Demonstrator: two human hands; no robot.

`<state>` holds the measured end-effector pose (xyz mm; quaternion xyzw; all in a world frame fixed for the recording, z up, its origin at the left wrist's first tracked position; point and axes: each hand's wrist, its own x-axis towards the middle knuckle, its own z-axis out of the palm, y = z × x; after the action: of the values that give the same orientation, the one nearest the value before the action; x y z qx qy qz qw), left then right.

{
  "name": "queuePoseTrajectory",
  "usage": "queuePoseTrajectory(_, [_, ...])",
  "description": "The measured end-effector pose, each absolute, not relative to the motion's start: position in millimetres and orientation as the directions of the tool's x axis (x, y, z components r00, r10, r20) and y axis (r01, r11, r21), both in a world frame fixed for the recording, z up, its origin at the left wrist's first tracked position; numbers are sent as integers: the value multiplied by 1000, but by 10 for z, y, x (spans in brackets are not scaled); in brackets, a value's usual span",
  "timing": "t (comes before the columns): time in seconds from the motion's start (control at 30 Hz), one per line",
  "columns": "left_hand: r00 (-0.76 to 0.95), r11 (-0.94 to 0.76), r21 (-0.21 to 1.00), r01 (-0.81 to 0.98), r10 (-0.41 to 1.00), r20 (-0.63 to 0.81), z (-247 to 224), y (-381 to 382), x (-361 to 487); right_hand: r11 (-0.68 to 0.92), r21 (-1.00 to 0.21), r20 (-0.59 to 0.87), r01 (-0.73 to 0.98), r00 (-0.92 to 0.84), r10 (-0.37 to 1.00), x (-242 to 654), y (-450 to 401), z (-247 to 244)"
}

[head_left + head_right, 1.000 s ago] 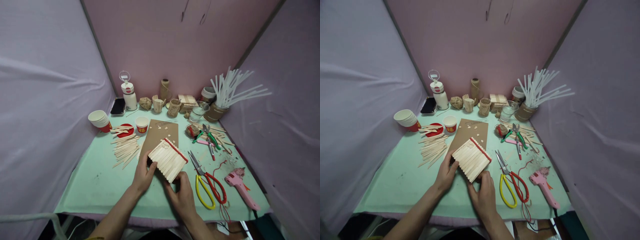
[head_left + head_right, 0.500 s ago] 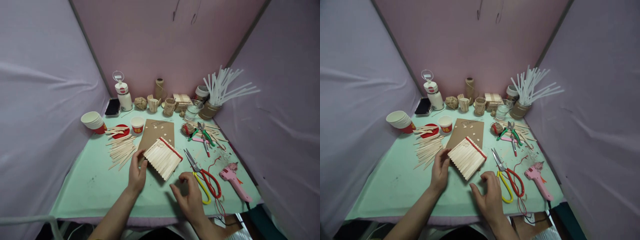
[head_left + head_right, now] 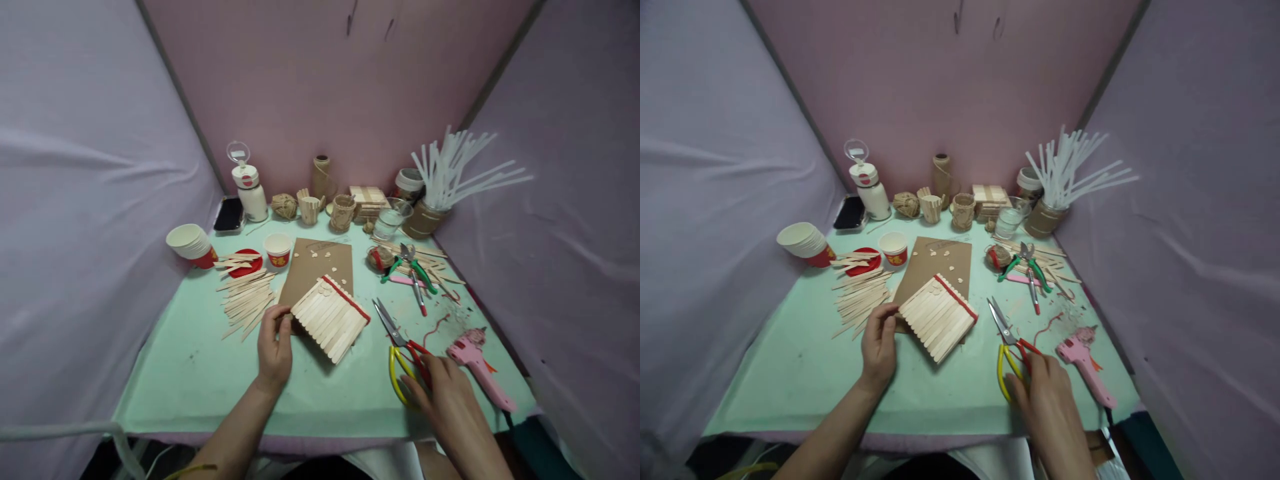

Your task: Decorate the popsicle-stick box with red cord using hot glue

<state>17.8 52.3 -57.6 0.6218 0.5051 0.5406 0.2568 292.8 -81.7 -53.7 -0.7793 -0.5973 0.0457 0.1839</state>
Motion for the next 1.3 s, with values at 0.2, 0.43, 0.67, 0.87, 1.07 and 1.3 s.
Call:
queuePoseTrajectory(0.2, [-132, -328, 865, 379, 906, 401, -545, 525, 181, -243, -299, 140, 923, 294, 945, 3057, -839, -567])
queuePoseTrajectory(0.43, [-160, -344, 856, 385, 889, 429, -576, 576, 173, -398, -263, -66, 879, 395, 916, 3034, -616, -110])
queuePoseTrajectory(0.67, [-161, -350, 863, 364, 889, 429, -564, 577, 188, -392, -209, 9, 896, 403, 915, 3074, -355, 120])
queuePoseTrajectory(0.87, [-192, -329, 880, 341, 892, 408, -578, 575, 158, -375, -189, -47, 907, 373, 926, 3174, -91, 254])
queuePoseTrajectory(1.07, [-159, -346, 884, 315, 899, 409, -566, 573, 172, -525, -124, -103, 842, 515, 851, 3729, 649, 199])
queuePoseTrajectory(1.3, [-218, -305, 906, 292, 901, 374, -612, 572, 118, -574, -90, -263, 814, 536, 802, 3905, 1230, -85])
